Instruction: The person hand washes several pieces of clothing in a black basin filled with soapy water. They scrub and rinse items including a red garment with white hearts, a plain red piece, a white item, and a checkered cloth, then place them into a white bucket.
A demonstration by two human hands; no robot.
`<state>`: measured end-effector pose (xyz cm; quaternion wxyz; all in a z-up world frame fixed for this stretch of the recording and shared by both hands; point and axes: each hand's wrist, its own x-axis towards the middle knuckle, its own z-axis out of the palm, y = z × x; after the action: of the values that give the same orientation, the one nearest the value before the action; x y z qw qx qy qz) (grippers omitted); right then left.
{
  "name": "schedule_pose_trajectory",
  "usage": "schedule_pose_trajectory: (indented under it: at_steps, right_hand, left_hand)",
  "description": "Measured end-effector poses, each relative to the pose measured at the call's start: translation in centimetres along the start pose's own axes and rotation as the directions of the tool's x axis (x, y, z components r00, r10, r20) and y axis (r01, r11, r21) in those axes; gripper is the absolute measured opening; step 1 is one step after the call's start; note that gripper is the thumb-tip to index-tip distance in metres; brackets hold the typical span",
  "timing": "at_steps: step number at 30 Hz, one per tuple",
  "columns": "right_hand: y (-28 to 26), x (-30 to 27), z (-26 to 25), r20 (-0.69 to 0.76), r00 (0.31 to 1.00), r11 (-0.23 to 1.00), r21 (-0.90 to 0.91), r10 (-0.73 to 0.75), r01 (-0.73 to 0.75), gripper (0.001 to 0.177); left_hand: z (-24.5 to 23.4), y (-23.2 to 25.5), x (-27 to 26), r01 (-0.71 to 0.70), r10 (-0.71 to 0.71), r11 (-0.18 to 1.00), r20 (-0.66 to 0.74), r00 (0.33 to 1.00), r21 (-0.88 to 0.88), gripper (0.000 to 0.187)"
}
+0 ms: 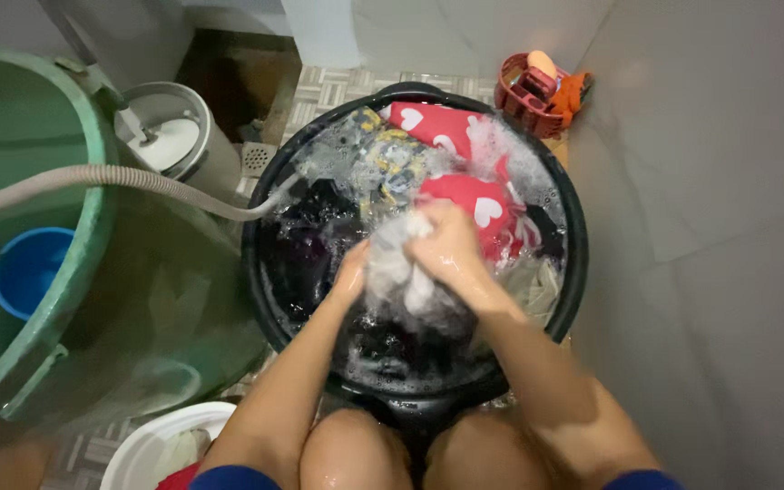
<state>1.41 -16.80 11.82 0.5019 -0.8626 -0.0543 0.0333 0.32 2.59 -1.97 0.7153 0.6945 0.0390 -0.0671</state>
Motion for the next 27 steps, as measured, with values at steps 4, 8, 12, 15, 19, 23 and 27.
schedule_pose_trajectory:
  at_steps: [4, 8, 12, 15, 19, 23, 27]
  right_hand:
    - [-7.8, -0.2, -4.0, -0.208, 0.938, 0.923, 0.214, -0.276, 0.319, 0.023]
    - [-12.3, -2.7, -2.9, -0.35, 0.704, 0.777, -0.133, -0.618, 0.616, 0.039]
    - [-11.8, -5.0, 1.1, -0.279, 0.456, 0.534, -0.478, -0.845, 0.698, 0.053]
    - [-8.7, -3.5, 2.4, -0.263, 0.42, 0.494, -0.527, -0.869, 0.692, 0.047]
    - [-3.8, 1.7, 2.4, -0.381, 0.791, 0.872, -0.315, -0.478, 0.375, 0.043]
    - [2.2, 5.9, 0.5, -0.361, 0.92, 0.985, -0.134, -0.152, 0.11, 0.029]
    - [5.6, 7.0, -2.2, -0.475, 0.787, 0.894, -0.4, -0.393, 0.204, 0.033]
  left_hand:
    - [0.3, 3.3, -1.3, 0.276, -0.323, 0.77, 0.022, 0.946, -0.575, 0.08]
    - [1.5, 10.7, -0.6, 0.217, 0.037, 0.454, 0.262, 0.964, -0.864, 0.095]
    - [6.7, 10.3, -2.4, -0.132, 0.385, 0.069, -0.096, 0.918, -0.989, 0.091]
    - [6.2, 6.6, 0.4, -0.098, 0.381, 0.303, 0.026, 0.924, -0.948, 0.074]
    - [4.1, 2.1, 4.6, -0.089, 0.251, 0.759, 0.165, 0.954, -0.645, 0.053]
    - [4.6, 1.7, 4.2, -0.032, 0.013, 0.9, -0.046, 0.999, -0.435, 0.026]
    - [1.8, 6.0, 3.7, -0.004, -0.105, 0.953, -0.342, 0.934, -0.304, 0.027]
